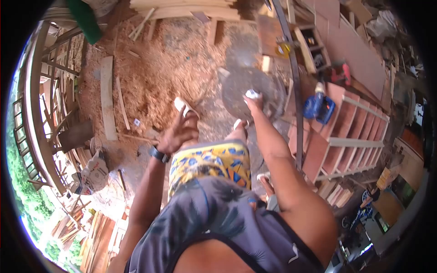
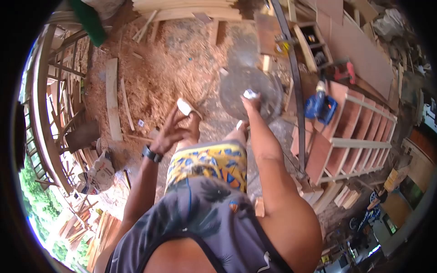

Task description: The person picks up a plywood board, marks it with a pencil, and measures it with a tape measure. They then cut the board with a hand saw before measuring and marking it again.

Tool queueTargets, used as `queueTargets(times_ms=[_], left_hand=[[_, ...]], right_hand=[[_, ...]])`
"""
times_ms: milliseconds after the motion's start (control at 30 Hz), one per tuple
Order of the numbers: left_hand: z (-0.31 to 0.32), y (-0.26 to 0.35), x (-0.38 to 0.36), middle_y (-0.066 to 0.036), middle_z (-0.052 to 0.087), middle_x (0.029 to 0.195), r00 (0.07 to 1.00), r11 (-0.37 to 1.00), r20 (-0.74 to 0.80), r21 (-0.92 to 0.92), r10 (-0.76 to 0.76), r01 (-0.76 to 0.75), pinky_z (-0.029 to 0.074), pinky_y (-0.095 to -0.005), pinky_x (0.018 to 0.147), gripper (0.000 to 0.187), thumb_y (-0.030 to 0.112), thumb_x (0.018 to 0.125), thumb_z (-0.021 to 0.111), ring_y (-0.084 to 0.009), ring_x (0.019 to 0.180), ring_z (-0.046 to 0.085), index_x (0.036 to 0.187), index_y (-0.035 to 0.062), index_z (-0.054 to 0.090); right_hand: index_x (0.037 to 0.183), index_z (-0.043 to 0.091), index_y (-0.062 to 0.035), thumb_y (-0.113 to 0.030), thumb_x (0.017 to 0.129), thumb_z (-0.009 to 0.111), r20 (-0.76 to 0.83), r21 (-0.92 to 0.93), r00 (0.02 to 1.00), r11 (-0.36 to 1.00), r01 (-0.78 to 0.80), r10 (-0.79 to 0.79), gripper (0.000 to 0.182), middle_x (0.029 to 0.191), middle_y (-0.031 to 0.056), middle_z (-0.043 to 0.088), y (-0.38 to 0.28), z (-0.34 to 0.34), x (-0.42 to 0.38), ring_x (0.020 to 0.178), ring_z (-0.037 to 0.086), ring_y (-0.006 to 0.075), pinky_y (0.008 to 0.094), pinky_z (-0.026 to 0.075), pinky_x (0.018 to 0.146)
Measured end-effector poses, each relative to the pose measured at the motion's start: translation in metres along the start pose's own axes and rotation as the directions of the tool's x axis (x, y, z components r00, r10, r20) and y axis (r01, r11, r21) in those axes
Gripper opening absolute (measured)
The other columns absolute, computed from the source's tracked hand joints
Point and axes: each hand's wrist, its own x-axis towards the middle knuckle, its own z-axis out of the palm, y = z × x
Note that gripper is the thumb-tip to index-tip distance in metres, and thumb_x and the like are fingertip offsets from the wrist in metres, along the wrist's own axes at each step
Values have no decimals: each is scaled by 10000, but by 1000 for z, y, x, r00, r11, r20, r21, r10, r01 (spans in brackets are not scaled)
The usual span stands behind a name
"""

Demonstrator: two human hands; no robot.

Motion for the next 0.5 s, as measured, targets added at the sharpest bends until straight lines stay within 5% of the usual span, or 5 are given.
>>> queueTargets(times_ms=[100,233,300,400,500], left_hand=[[-32,27,-11,-236,315,1561,997,983,-68,179,-27,39,545,-425,924,1278,186,746,884,-287,1095,640,1596,156,-69],[-103,52,-26,-280,252,1574,885,859,-149,357,441,-367,535,-421,915,1467,334,634,955,-297,1087,645,1575,143,-154],[-124,101,-38,-268,201,1594,849,850,-187,312,494,-426,537,-427,908,1565,448,557,967,-299,1076,647,1563,165,-198],[-145,148,-45,-239,153,1613,790,809,-179,189,586,-557,538,-451,925,1605,683,472,889,-309,1078,642,1567,230,-193],[-154,182,-55,-235,140,1617,760,773,-152,69,632,-630,542,-449,913,1606,692,439,889,-301,1078,643,1570,283,-176]], right_hand=[[1432,422,-25,-463,716,810,78,24,979,981,-192,190,924,1363,209,573,-33,-13,11,1239,574,378,434,468,1043],[1188,585,-7,-257,689,803,-139,126,990,992,27,-10,599,1086,189,681,-15,34,10,1060,665,301,387,550,863],[1181,607,-19,-285,688,780,86,78,996,997,-19,12,586,1104,214,681,-89,-4,-45,1065,661,328,406,536,864],[1206,620,-57,-293,682,774,36,-106,973,968,229,-226,596,1119,216,687,-148,-16,-98,1060,659,354,428,519,880],[1201,645,-132,-361,658,771,146,-109,954,954,280,-264,602,1144,213,689,-179,-21,-129,1076,652,391,436,519,915]])
